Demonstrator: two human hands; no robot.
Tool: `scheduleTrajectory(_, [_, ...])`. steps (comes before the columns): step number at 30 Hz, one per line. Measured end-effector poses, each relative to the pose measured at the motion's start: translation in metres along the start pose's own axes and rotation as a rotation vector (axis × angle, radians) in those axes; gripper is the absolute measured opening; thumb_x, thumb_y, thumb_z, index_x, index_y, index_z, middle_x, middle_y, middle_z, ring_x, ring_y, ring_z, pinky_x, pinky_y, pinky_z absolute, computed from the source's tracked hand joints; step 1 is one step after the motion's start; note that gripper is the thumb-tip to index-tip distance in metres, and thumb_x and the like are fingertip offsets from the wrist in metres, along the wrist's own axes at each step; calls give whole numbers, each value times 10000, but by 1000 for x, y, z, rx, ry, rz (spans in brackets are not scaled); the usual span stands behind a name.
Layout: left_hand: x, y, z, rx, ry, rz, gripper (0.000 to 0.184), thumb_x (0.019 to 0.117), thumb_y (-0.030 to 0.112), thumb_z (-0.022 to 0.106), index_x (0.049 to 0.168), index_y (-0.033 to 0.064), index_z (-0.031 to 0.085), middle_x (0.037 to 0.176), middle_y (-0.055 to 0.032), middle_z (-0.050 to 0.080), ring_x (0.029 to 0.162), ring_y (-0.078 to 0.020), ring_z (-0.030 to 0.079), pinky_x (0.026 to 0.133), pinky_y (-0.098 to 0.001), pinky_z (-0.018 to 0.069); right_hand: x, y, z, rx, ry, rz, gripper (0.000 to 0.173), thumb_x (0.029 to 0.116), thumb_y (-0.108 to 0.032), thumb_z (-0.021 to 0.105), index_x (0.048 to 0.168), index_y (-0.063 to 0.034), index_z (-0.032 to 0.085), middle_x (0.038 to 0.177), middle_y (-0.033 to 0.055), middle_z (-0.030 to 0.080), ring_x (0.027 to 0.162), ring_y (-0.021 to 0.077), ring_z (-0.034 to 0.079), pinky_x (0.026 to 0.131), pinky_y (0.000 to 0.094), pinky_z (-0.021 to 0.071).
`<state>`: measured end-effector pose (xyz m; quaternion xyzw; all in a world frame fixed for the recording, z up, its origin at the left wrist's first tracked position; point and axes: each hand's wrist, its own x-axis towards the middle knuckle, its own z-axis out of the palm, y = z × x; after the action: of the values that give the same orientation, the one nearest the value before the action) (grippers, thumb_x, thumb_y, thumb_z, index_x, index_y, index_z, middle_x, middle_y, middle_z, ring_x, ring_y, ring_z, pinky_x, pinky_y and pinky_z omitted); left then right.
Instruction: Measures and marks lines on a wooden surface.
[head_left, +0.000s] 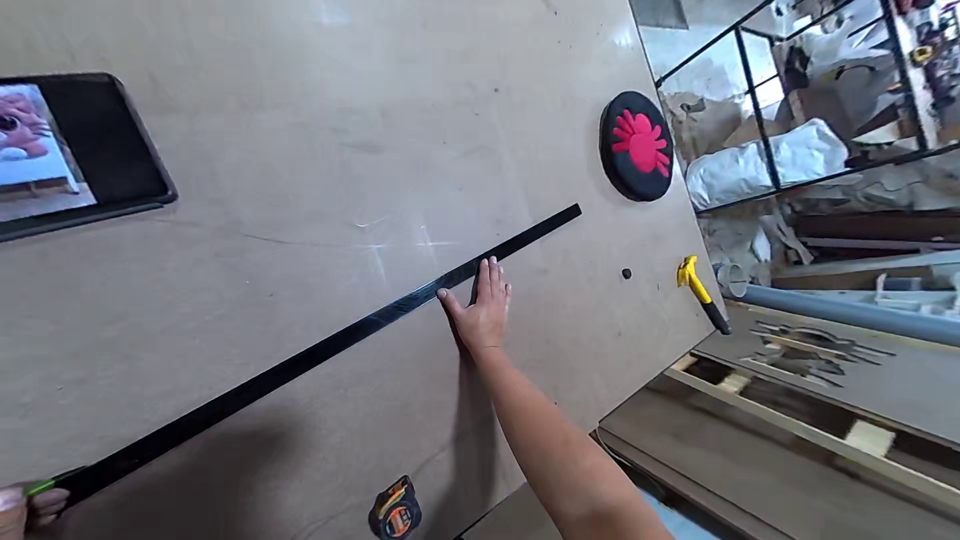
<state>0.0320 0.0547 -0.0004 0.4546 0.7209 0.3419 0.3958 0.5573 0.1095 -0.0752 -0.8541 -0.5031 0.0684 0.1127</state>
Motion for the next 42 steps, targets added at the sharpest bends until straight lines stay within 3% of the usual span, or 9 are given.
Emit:
scheduleTrajectory(4, [2,-8,0,-37,30,-15,228,1075,80,426,954,-52,568,735,20,644,667,-55,657,689,-236,586,1,-1,-1,-21,-7,10,1152,814,-924,422,1637,-128,291,1715,30,243,1587,231,200,1289,550,117])
scheduleTrajectory(13, [4,-22,-2,-20,60,-44,238,1079,84,424,964,-58,577,728,25,650,653,-33,654,678,-207,577,0,0,3,-65,10,0,1151,822,-936,364,1645,-138,270,1719,31,229,1588,224,196,1289,543,118])
scheduleTrajectory(19, [12,-56,-11,-80,28,1,243,1082,137,421,975,-24,569,741,48,653,665,-22,652,686,-199,569,0,0,2,-61,0,5,1161,816,-945,354,1645,-136,269,1720,25,227,1589,232,192,1289,542,117])
scheduleTrajectory(27, [11,-49,-10,-75,44,24,223,1072,106,424,962,-29,564,733,31,665,659,-44,665,676,-215,580,1,-1,1,-71,-15,8,1161,817,-945,351,1648,-139,260,1724,19,215,1592,226,181,1289,542,110])
scheduleTrajectory(34, [11,-49,-10,-40,63,13,221,1074,103,417,978,-25,570,737,54,674,672,-29,674,684,-210,587,5,-7,-12,-101,-106,6,1176,832,-930,356,1640,-83,253,1725,82,194,1591,286,179,1272,590,133])
scheduleTrajectory(38, [18,-14,13,-65,30,65,210,1077,124,454,1047,-39,583,763,55,666,683,-42,664,696,-249,593,14,-19,-31,-157,-268,71,1187,834,-910,411,1645,-67,217,1734,98,149,1591,298,174,1252,609,184])
scheduleTrajectory(40, [20,29,57,-127,-53,98,172,1059,127,515,1113,-22,583,798,72,667,702,-33,660,704,-249,596,18,-25,-39,-176,-337,97,1190,839,-892,445,1646,-54,198,1735,109,132,1590,313,170,1236,620,208])
scheduleTrajectory(42, [25,69,117,-164,-191,109,210,1012,135,570,1146,-17,627,864,35,697,751,-44,678,744,-254,606,21,-29,-43,-193,-376,103,1192,842,-879,468,1638,-32,206,1732,127,137,1585,326,183,1225,614,234])
